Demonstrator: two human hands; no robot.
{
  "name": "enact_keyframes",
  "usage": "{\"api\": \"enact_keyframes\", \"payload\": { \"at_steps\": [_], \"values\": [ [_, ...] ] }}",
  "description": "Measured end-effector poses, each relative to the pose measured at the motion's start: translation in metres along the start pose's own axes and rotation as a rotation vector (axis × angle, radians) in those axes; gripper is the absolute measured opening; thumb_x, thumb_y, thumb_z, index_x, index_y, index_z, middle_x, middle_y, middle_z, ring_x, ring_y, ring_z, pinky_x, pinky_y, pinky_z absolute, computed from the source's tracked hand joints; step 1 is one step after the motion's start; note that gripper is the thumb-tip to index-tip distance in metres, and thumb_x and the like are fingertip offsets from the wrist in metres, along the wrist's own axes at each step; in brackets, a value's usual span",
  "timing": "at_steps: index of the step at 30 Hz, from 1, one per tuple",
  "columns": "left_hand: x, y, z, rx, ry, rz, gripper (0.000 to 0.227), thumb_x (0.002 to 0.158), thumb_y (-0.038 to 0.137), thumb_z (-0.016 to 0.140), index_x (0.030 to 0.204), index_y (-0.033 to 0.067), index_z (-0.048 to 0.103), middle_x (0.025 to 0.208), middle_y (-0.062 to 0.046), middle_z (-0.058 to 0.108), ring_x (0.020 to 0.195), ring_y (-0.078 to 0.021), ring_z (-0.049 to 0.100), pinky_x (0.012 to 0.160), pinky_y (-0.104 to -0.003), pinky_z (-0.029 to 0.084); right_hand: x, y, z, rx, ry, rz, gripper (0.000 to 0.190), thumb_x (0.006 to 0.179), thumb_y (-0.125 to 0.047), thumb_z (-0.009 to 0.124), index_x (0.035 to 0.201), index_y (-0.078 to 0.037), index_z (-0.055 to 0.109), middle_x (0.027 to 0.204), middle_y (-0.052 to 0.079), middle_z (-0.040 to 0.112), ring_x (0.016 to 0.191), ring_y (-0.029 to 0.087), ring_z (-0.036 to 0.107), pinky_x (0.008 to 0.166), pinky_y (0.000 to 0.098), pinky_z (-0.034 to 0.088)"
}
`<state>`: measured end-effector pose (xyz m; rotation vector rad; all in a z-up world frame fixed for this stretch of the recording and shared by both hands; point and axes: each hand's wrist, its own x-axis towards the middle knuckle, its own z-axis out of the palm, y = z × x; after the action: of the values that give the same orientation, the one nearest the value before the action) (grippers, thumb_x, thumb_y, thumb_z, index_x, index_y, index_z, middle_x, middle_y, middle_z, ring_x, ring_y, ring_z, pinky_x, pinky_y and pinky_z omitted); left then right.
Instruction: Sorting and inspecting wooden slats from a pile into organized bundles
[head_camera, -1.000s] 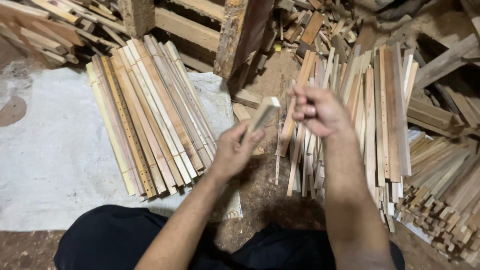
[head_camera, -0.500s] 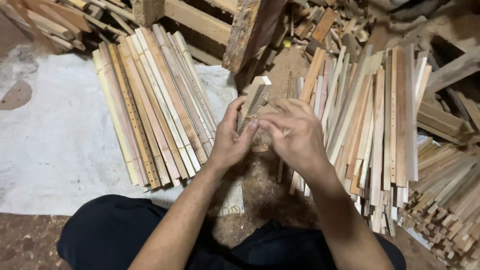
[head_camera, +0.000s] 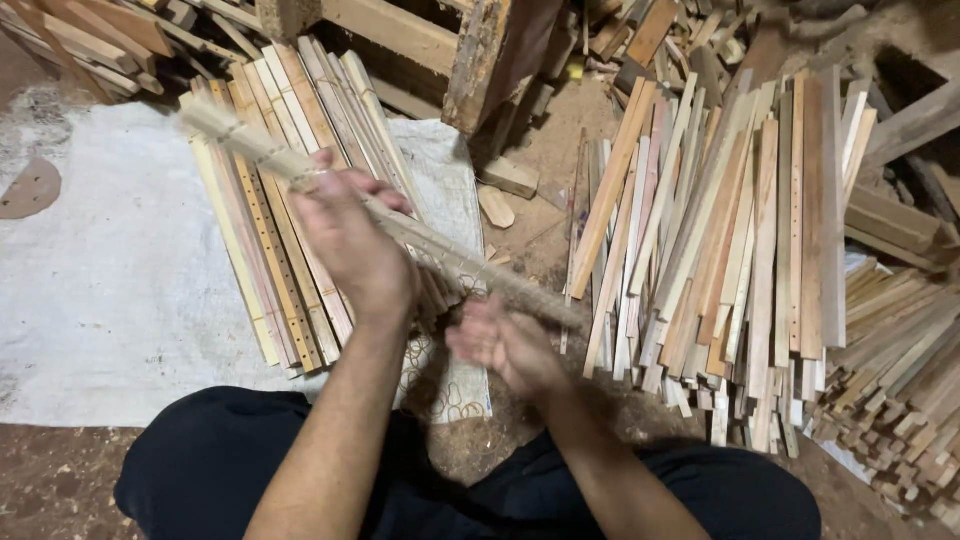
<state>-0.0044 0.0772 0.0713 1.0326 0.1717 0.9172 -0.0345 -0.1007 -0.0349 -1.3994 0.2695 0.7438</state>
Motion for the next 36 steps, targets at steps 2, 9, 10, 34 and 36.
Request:
{"api": "enact_keyframes", "payload": {
  "at_steps": [2, 9, 10, 34, 36],
  "values": [
    [0.000, -0.014, -0.009, -0.335, 0.274, -0.127, 0.041, 0.107, 0.039, 0.046, 0.127, 0.0039, 0.042, 0.081, -0.004, 0.055, 0.063, -0.0169, 0.063, 0.057, -0.033, 0.062, 0.021, -0.007, -0.008, 0.434, -0.051, -0.334, 0.066, 0.097, -0.056, 0.057, 0.123, 0.005, 0.065, 0.126, 0.027, 0.065, 0.112, 0.034, 0.069, 0.106, 0.0449, 0.053],
    [-0.041, -0.063, -0.030, 0.209, -0.134, -1.091, 0.055, 0.105, 0.054, 0.031, 0.088, 0.0086, 0.057, 0.068, -0.010, 0.072, 0.054, -0.0185, 0.072, 0.050, -0.040, 0.062, -0.002, -0.109, -0.062, 0.450, 0.236, -0.729, 0.041, 0.095, -0.028, 0.074, 0.118, 0.003, 0.058, 0.111, 0.011, 0.060, 0.105, 0.035, 0.074, 0.093, 0.0437, 0.064],
    [-0.044, -0.043, -0.026, 0.334, -0.423, -1.060, 0.048, 0.102, 0.048, 0.048, 0.083, 0.0064, 0.064, 0.060, -0.010, 0.068, 0.045, -0.0164, 0.065, 0.043, -0.034, 0.058, -0.017, -0.123, -0.067, 0.231, 0.235, -0.793, 0.040, 0.096, -0.027, 0.075, 0.116, 0.004, 0.059, 0.106, 0.014, 0.063, 0.100, 0.034, 0.076, 0.088, 0.0399, 0.066],
    [-0.051, -0.070, -0.013, 0.215, -0.663, 0.132, 0.024, 0.111, 0.017, 0.043, 0.125, 0.0009, 0.053, 0.088, -0.010, 0.062, 0.078, -0.0192, 0.058, 0.073, -0.039, 0.055, 0.150, 0.094, -0.100, -0.973, 0.136, -0.575, 0.017, 0.084, -0.016, 0.073, 0.095, -0.006, 0.080, 0.085, 0.019, 0.076, 0.092, 0.039, 0.072, 0.081, 0.0433, 0.055],
    [-0.053, -0.074, -0.013, 0.239, -0.676, 0.135, 0.023, 0.111, 0.018, 0.042, 0.124, 0.0013, 0.051, 0.086, -0.009, 0.061, 0.077, -0.0184, 0.055, 0.070, -0.039, 0.053, 0.152, 0.118, -0.107, -1.010, 0.161, -0.631, 0.015, 0.084, -0.012, 0.069, 0.091, -0.002, 0.079, 0.083, 0.024, 0.073, 0.090, 0.046, 0.070, 0.081, 0.0462, 0.054]
  ]
}}
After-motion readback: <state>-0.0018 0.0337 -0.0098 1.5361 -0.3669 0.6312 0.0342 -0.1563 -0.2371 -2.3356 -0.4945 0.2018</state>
